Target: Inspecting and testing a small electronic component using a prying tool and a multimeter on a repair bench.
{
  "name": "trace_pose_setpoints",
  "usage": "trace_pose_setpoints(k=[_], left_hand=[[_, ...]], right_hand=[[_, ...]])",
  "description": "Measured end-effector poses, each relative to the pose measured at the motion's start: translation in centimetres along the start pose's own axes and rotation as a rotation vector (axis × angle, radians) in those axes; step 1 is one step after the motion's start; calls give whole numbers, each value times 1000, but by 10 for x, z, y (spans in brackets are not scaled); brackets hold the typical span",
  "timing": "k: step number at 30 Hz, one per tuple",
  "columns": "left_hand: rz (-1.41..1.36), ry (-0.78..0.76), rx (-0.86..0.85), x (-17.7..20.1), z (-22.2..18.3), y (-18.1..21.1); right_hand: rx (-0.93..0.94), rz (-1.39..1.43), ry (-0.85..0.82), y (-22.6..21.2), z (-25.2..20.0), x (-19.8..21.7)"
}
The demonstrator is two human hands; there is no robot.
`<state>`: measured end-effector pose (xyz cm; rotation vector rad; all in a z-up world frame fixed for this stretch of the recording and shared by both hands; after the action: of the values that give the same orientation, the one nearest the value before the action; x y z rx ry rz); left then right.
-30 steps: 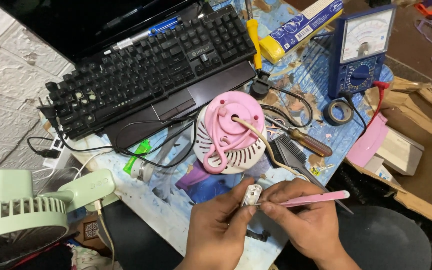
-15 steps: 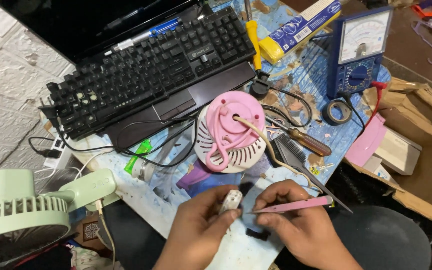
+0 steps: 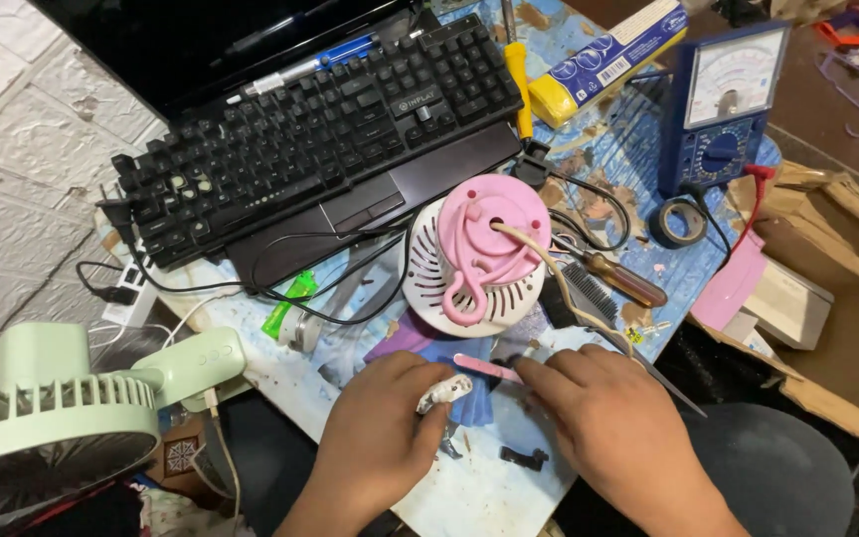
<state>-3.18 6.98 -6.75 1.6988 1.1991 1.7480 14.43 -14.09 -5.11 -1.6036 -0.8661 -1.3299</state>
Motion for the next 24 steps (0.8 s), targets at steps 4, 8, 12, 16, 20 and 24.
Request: trace_pose_setpoints(k=[4,8,12,16,20,24], left_hand=[[-16,-117,63,2,5,-2],[-29,-110,89,3,8,1],[11,-116,90,0,9,-10],[28,-83,50,-3,10,-18],[127,-23,-5,-1,10,-19],[134,1,10,2,5,-17]], right_hand=[[-50,-69,-30,-3,12,-16],[12,-4,181,-8,17,-22],[98,149,198,-14,14,-11],[147,361,261,-12,-14,33],[-386,448,264,52,-51,49],[-1096,393,-14,128,-29,71]])
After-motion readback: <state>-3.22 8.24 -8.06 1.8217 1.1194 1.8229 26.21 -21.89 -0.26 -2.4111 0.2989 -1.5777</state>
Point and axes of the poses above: each hand's wrist, its own z-axis towards the middle knuckle, its own x-axis out of the back of the hand, y = z × x, the point moved 1 cm from there along z, towards the middle knuckle, and after that the axes turned 9 degrees about -z, right-handed, at the moved point
